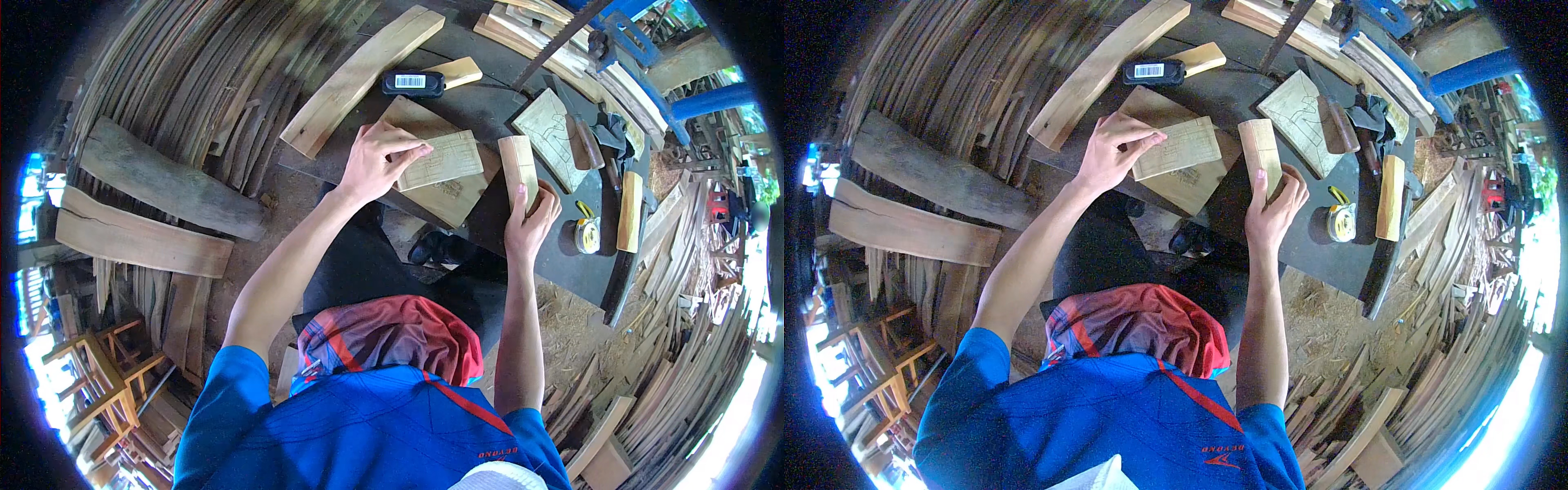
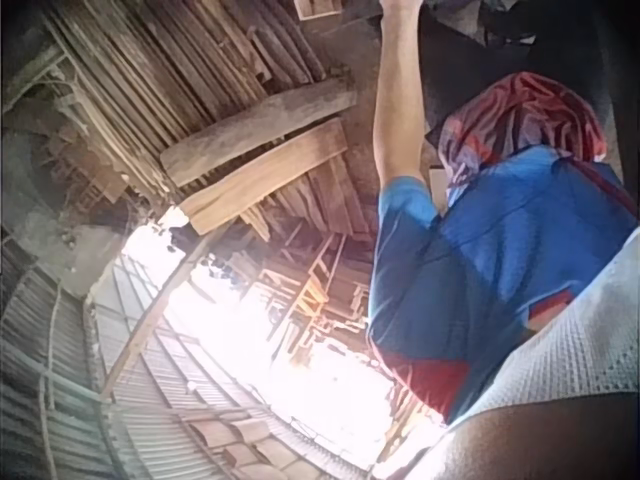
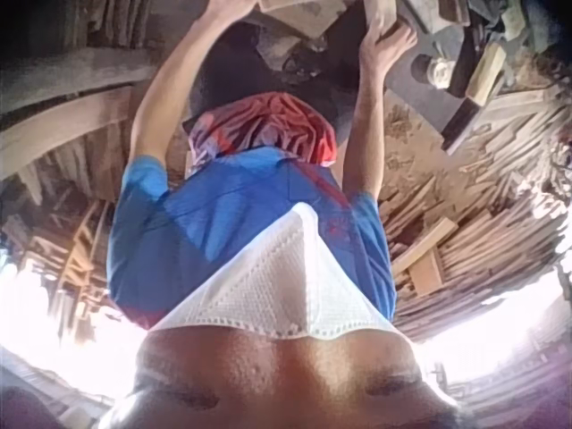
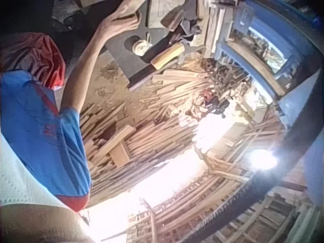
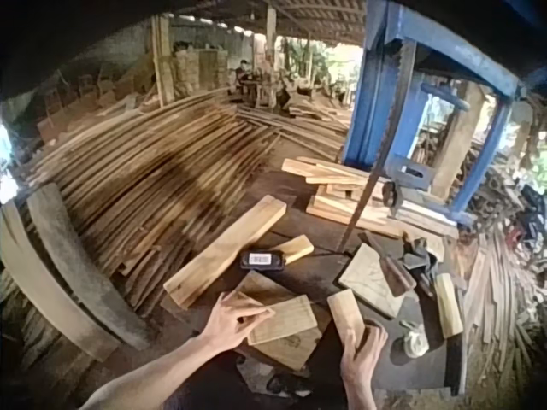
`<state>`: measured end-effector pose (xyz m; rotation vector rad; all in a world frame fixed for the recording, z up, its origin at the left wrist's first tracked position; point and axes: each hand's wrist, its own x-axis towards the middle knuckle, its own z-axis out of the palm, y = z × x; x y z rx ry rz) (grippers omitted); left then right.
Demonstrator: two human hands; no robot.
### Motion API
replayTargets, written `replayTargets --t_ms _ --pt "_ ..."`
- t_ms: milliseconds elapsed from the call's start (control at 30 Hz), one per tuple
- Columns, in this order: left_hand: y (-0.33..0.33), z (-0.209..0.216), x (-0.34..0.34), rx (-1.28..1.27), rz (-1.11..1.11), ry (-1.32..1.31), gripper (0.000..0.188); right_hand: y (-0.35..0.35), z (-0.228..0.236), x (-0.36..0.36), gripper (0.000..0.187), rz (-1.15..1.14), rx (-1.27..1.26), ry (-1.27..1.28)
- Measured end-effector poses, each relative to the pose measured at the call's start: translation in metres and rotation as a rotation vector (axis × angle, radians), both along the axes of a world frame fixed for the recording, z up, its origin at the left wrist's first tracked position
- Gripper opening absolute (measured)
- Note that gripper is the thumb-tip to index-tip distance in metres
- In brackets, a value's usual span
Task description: The recorder is assembling a wooden sign that says 'PHUC NAM' by positioning and gluing wooden components.
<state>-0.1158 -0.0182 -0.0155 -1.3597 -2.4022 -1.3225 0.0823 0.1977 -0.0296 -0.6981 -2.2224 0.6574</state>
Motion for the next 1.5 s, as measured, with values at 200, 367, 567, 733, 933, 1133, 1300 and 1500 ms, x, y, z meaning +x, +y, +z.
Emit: replayTargets --t_ms 200,367,567,733,933,1133,1300,1500 --pt "0.001 0.002 0.000 -0.019 -0.008 -0.041 0.017 0.001 -0.001 0.001 0.036 -0.013 0.008 -0.002" --pt "0.000 0.002 0.001 -0.015 -0.007 0.056 0.015 0.001 -0.001 0.001 0.036 -0.010 0.007 -0.011" --pt "-0.001 0.002 0.002 -0.030 0.003 0.066 0.015 0.000 -0.003 0.002 0.037 -0.010 0.005 -0.015" --pt "0.001 0.003 0.002 -0.039 0.008 0.094 0.016 0.002 -0.003 0.003 0.036 -0.010 0.003 -0.029" --pt "0.003 0.000 -0.003 -0.038 0.000 0.057 0.016 0.005 -0.002 -0.002 0.036 -0.004 0.019 -0.019" --pt "0.001 0.004 0.007 -0.090 0.054 0.168 0.011 0.003 -0.001 0.002 0.039 -0.037 0.037 -0.019" --pt "0.000 0.003 0.014 -0.044 -0.001 0.084 0.013 0.001 -0.004 0.009 0.037 0.007 0.023 0.035" --pt "0.000 0.010 0.013 -0.019 -0.002 0.137 0.012 -0.002 0.001 0.005 0.034 0.007 -0.007 0.010"
